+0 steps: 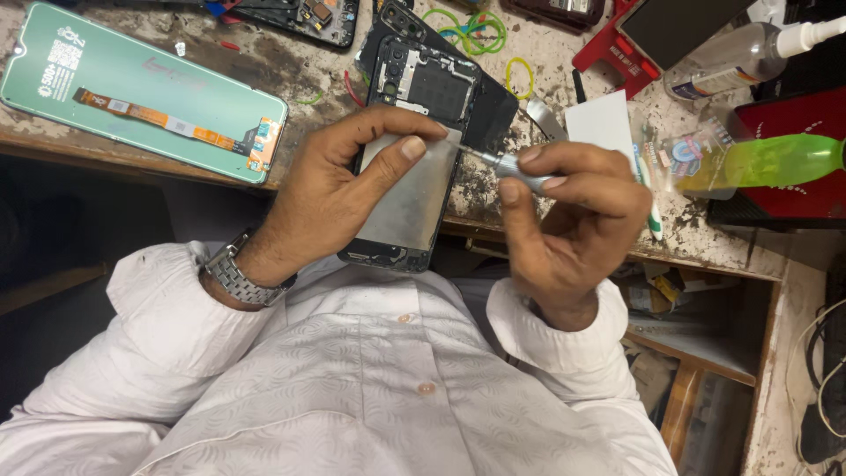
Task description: The person disassembles a smartphone by removing screws and prying open the casing. They handle the internal components, including the battery and circuit board, using a screwdriver and a prying tool.
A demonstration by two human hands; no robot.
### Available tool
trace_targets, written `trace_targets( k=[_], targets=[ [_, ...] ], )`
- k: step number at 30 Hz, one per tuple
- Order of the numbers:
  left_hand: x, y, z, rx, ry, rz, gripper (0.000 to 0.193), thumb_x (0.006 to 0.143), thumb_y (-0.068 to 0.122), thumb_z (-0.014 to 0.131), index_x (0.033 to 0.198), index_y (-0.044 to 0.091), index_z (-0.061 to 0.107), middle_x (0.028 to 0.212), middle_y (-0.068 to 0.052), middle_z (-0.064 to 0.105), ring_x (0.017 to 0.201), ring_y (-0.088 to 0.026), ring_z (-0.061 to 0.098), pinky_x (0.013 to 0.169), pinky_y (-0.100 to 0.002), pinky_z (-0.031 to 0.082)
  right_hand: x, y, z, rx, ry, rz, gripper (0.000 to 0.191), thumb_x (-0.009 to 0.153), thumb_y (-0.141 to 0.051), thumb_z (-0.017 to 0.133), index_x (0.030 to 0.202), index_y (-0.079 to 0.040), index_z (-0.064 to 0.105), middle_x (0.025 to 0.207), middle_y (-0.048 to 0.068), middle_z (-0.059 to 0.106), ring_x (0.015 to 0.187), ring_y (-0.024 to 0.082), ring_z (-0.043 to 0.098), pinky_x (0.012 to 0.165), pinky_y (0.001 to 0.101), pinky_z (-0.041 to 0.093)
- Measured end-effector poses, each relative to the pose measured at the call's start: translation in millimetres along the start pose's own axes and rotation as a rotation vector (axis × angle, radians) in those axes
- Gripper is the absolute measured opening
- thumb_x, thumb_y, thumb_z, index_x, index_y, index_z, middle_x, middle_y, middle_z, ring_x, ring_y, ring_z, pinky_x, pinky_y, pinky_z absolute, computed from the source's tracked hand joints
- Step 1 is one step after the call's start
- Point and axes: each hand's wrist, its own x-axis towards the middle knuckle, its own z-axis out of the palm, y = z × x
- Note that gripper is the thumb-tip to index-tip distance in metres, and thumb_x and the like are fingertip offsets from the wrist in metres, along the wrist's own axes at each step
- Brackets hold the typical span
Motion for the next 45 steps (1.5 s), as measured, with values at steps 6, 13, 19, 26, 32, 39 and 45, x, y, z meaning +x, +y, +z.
trace_targets(
  k=[6, 13, 19, 26, 32, 39, 45],
  targets=[
    [-6.0, 7.0, -4.3, 0.114, 0.052, 0.147, 0.057, 0.112, 0.005, 0.055, 0.160, 0.004, 0.024, 0.162, -0.019, 0.042, 0.152, -0.027, 0.045, 0.128, -0.038, 0.038, 17.3, -11.9, -3.3, -0.132, -0.137, -0.057, 0.040, 0.100, 0.013, 0.076, 0.116, -0.004, 0.044, 0.116, 0.016, 0.060, 0.098, 0.019, 0.064, 0.085, 0.0273, 0.060],
    [-6.5, 13.7, -7.7, 0.216, 0.022, 0.169, 0.070, 0.111, 0.001, 0.054, 0.164, 0.007, 0.008, 0.164, -0.025, 0.038, 0.154, -0.032, 0.047, 0.132, -0.041, 0.039, 32.1, -20.4, -1.5, -0.309, -0.266, -0.158, 0.038, 0.101, 0.013, 0.079, 0.114, -0.003, 0.047, 0.114, 0.016, 0.065, 0.096, 0.022, 0.068, 0.083, 0.0290, 0.058],
    [-8.5, 15.5, -11.0, 0.248, 0.013, 0.075, 0.065, 0.107, 0.006, 0.056, 0.161, 0.013, 0.021, 0.163, -0.015, 0.046, 0.142, -0.029, 0.064, 0.119, -0.039, 0.052, 35.1, -16.4, 1.8, -0.327, -0.290, -0.179, 0.038, 0.101, 0.011, 0.080, 0.113, -0.003, 0.046, 0.111, 0.017, 0.067, 0.095, 0.023, 0.069, 0.081, 0.0301, 0.058],
    [-10.6, 11.4, -10.6, 0.304, 0.021, 0.161, 0.060, 0.112, 0.005, 0.057, 0.162, 0.014, 0.024, 0.159, -0.017, 0.049, 0.143, -0.032, 0.061, 0.122, -0.041, 0.052, 34.5, -15.2, 3.5, -0.322, -0.296, -0.183, 0.037, 0.101, 0.011, 0.080, 0.114, -0.003, 0.047, 0.112, 0.016, 0.067, 0.097, 0.024, 0.069, 0.084, 0.0329, 0.058],
    [-7.9, 14.9, -11.3, 0.290, 0.011, 0.136, 0.061, 0.110, 0.005, 0.057, 0.161, 0.013, 0.024, 0.163, -0.017, 0.051, 0.137, -0.030, 0.068, 0.113, -0.039, 0.056, 35.7, -14.0, 4.8, -0.319, -0.296, -0.180, 0.037, 0.101, 0.011, 0.080, 0.113, -0.003, 0.047, 0.112, 0.016, 0.067, 0.098, 0.025, 0.069, 0.084, 0.0331, 0.059],
    [-5.8, 19.3, -11.1, 0.282, 0.005, -0.016, 0.066, 0.104, 0.007, 0.056, 0.161, 0.015, 0.024, 0.147, -0.011, 0.063, 0.086, -0.022, 0.075, 0.078, -0.036, 0.060, 37.2, -15.4, 2.8, -0.331, -0.322, -0.185, 0.037, 0.101, 0.010, 0.080, 0.113, -0.003, 0.047, 0.111, 0.016, 0.068, 0.097, 0.025, 0.069, 0.083, 0.0331, 0.058],
    [-6.7, 14.6, -11.4, 0.269, 0.005, 0.096, 0.066, 0.109, 0.006, 0.056, 0.165, 0.014, 0.023, 0.149, -0.012, 0.063, 0.096, -0.016, 0.078, 0.084, -0.032, 0.062, 37.4, -15.8, 4.2, -0.337, -0.318, -0.184, 0.036, 0.100, 0.010, 0.080, 0.112, -0.003, 0.048, 0.111, 0.016, 0.068, 0.097, 0.025, 0.069, 0.083, 0.0324, 0.058]
  ],
)
